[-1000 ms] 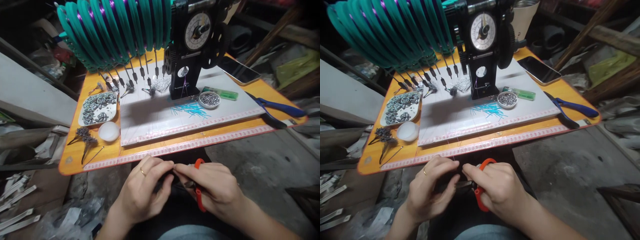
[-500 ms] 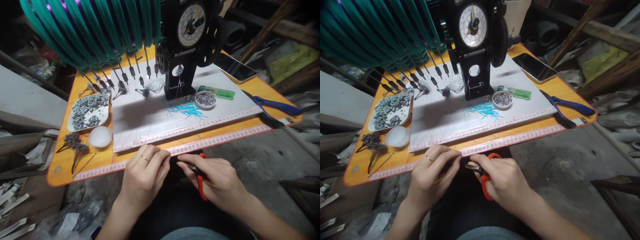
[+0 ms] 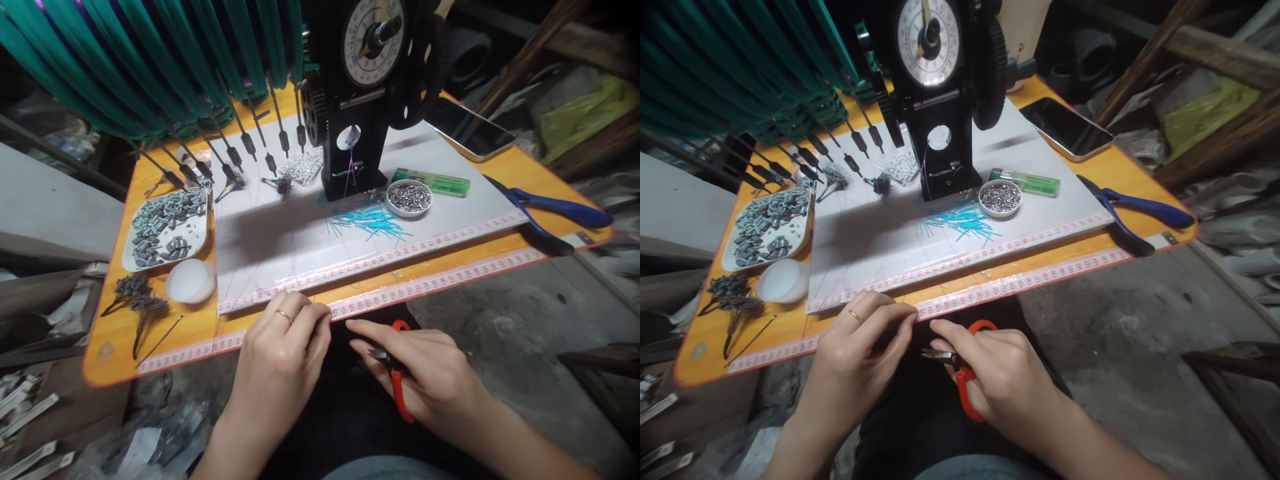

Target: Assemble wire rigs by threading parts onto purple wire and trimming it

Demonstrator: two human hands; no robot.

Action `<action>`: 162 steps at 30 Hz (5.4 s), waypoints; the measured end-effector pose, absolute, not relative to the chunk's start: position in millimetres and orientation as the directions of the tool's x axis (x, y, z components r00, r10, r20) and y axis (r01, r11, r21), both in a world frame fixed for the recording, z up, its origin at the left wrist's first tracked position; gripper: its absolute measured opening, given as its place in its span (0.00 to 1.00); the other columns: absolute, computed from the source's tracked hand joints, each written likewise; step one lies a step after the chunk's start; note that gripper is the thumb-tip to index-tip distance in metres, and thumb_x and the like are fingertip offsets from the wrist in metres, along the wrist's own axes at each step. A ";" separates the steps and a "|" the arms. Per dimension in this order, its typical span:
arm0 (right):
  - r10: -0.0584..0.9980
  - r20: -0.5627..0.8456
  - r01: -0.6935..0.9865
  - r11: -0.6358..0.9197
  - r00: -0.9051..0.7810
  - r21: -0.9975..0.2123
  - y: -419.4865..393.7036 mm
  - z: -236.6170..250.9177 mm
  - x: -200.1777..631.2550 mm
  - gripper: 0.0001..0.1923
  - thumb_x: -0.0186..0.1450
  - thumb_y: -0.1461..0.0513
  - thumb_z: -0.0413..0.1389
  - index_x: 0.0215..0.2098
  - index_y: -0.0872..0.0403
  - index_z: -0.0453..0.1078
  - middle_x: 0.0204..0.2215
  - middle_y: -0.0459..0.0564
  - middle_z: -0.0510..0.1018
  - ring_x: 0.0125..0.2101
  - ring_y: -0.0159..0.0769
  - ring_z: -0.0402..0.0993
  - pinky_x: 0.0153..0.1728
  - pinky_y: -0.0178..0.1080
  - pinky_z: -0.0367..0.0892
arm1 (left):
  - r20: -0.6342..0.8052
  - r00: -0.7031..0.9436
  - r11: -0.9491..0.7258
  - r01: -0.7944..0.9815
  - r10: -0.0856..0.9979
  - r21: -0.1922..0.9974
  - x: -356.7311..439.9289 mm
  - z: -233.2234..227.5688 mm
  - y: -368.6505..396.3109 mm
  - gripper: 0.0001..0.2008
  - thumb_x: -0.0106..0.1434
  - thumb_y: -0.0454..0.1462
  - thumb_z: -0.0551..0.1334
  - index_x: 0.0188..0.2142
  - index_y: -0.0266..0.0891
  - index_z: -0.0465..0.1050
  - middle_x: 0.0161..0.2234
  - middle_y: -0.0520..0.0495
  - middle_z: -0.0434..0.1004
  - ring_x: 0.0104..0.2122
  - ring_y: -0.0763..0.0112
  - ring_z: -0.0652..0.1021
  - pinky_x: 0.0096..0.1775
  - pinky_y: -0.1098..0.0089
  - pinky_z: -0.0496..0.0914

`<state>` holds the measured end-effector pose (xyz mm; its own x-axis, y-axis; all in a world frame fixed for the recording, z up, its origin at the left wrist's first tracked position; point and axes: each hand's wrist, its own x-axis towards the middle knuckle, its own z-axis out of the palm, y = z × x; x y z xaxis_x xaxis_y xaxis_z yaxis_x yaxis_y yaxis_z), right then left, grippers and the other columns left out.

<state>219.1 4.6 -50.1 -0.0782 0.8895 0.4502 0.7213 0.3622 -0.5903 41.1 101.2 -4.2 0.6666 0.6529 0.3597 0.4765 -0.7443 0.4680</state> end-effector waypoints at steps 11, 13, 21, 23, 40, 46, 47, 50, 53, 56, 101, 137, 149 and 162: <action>0.895 0.428 0.725 0.376 -0.123 -0.577 10.0 -46.0 212.9 0.26 0.65 0.72 0.53 0.62 0.59 0.61 0.27 0.45 0.80 0.22 0.29 0.74 0.26 0.34 0.69 | 0.346 0.670 -0.735 0.468 0.657 0.491 39.8 -3.7 101.9 0.05 0.65 0.28 0.59 0.37 0.33 0.73 0.32 0.45 0.72 0.34 0.68 0.72 0.35 0.66 0.70; 0.893 0.424 0.760 0.379 -0.151 -0.528 11.5 -44.2 210.6 0.27 0.65 0.72 0.52 0.63 0.62 0.60 0.24 0.43 0.77 0.20 0.30 0.72 0.24 0.35 0.67 | 0.350 0.673 -0.741 0.466 0.652 0.484 39.6 -4.0 102.0 0.05 0.66 0.28 0.58 0.38 0.33 0.73 0.32 0.45 0.72 0.33 0.68 0.72 0.35 0.66 0.71; 0.895 0.377 0.875 0.366 -0.239 -0.316 13.1 -33.5 208.7 0.25 0.66 0.72 0.46 0.61 0.67 0.61 0.18 0.41 0.69 0.15 0.32 0.65 0.18 0.38 0.57 | 0.319 0.655 -0.705 0.484 0.685 0.518 26.4 -0.9 103.9 0.09 0.65 0.29 0.61 0.46 0.35 0.72 0.35 0.45 0.73 0.34 0.69 0.74 0.35 0.67 0.72; 0.888 0.377 0.881 0.381 -0.265 -0.279 13.6 -29.8 209.3 0.25 0.66 0.73 0.45 0.61 0.68 0.60 0.17 0.41 0.68 0.15 0.32 0.65 0.17 0.39 0.55 | 0.310 0.642 -0.678 0.465 0.701 0.569 22.8 -1.1 105.0 0.09 0.64 0.28 0.61 0.44 0.34 0.72 0.35 0.45 0.73 0.33 0.71 0.74 0.34 0.68 0.72; 0.888 0.324 0.897 0.399 -0.326 -0.193 12.2 -26.3 212.1 0.29 0.63 0.75 0.42 0.63 0.68 0.55 0.17 0.40 0.66 0.14 0.33 0.64 0.16 0.40 0.50 | 0.333 0.618 -0.670 0.455 0.712 0.587 22.5 -4.8 103.6 0.05 0.63 0.26 0.60 0.35 0.35 0.72 0.30 0.48 0.71 0.32 0.70 0.72 0.33 0.68 0.68; 0.886 0.377 0.859 0.397 -0.268 -0.322 13.2 -32.7 212.5 0.20 0.73 0.65 0.45 0.62 0.66 0.58 0.18 0.41 0.70 0.16 0.31 0.67 0.18 0.36 0.59 | 0.358 0.602 -0.685 0.489 0.713 0.540 25.8 -8.0 102.6 0.05 0.62 0.27 0.61 0.34 0.35 0.72 0.29 0.48 0.71 0.31 0.70 0.71 0.32 0.68 0.67; 0.884 0.405 0.834 0.397 -0.235 -0.383 12.6 -33.7 211.0 0.21 0.73 0.60 0.48 0.60 0.66 0.60 0.19 0.42 0.72 0.17 0.30 0.69 0.20 0.35 0.61 | 0.374 0.591 -0.685 0.485 0.715 0.543 26.4 -9.0 101.6 0.05 0.62 0.26 0.61 0.34 0.35 0.72 0.29 0.48 0.72 0.30 0.70 0.71 0.32 0.68 0.66; 0.899 0.414 0.711 0.384 -0.143 -0.589 9.9 -33.0 202.6 0.28 0.68 0.46 0.52 0.50 0.63 0.67 0.20 0.43 0.75 0.19 0.28 0.72 0.24 0.32 0.65 | 0.476 0.505 -0.692 0.466 0.720 0.552 28.0 -11.4 94.4 0.07 0.59 0.25 0.63 0.34 0.37 0.72 0.30 0.49 0.73 0.33 0.69 0.73 0.37 0.64 0.67; 0.968 0.206 0.570 0.250 -0.142 -0.783 8.5 -28.5 192.7 0.28 0.66 0.42 0.51 0.40 0.59 0.69 0.20 0.44 0.75 0.17 0.27 0.69 0.19 0.30 0.62 | 0.555 0.382 -0.672 0.483 0.739 0.562 28.8 -13.4 81.4 0.09 0.57 0.26 0.65 0.34 0.40 0.73 0.30 0.50 0.75 0.43 0.61 0.74 0.48 0.55 0.64; 0.980 -0.045 0.470 0.052 -0.193 -0.881 9.5 -25.5 187.6 0.23 0.65 0.45 0.55 0.38 0.57 0.68 0.22 0.46 0.77 0.18 0.29 0.71 0.21 0.30 0.63 | 0.552 0.314 -0.629 0.493 0.772 0.600 28.5 -15.9 68.4 0.10 0.56 0.26 0.66 0.34 0.42 0.74 0.31 0.50 0.76 0.47 0.58 0.73 0.50 0.51 0.63; 0.875 0.376 0.757 0.463 -0.305 -0.462 27.7 -21.2 188.3 0.20 0.74 0.51 0.45 0.48 0.59 0.66 0.19 0.43 0.76 0.12 0.27 0.68 0.15 0.32 0.60 | 0.639 0.298 -0.528 0.825 0.709 0.200 -74.2 -25.1 77.2 0.15 0.57 0.30 0.68 0.44 0.43 0.74 0.39 0.44 0.71 0.43 0.60 0.69 0.48 0.53 0.63; 0.931 0.357 0.511 0.274 0.070 -0.815 28.7 -20.7 199.9 0.05 0.67 0.67 0.55 0.39 0.54 0.71 0.24 0.42 0.78 0.19 0.24 0.72 0.23 0.26 0.68 | 0.516 0.647 -0.825 0.387 0.561 0.411 32.3 -13.2 97.9 0.06 0.62 0.26 0.62 0.38 0.35 0.71 0.29 0.47 0.74 0.29 0.71 0.71 0.32 0.69 0.69; 0.906 0.423 0.677 0.301 0.017 -0.672 10.0 -34.9 207.5 0.14 0.67 0.68 0.55 0.51 0.54 0.68 0.29 0.42 0.81 0.20 0.25 0.75 0.27 0.29 0.71 | 0.368 0.657 -0.748 0.513 0.658 0.420 43.0 -5.7 100.4 0.03 0.64 0.28 0.59 0.36 0.34 0.71 0.32 0.45 0.72 0.33 0.67 0.71 0.35 0.65 0.69; 0.885 0.382 0.908 0.363 -0.265 -0.210 10.5 -30.5 203.6 0.21 0.70 0.68 0.46 0.59 0.70 0.64 0.16 0.42 0.66 0.14 0.33 0.65 0.16 0.39 0.59 | 0.344 0.661 -0.739 0.527 0.667 0.420 32.1 -2.7 97.7 0.07 0.65 0.29 0.61 0.42 0.35 0.72 0.35 0.45 0.72 0.35 0.67 0.72 0.37 0.64 0.69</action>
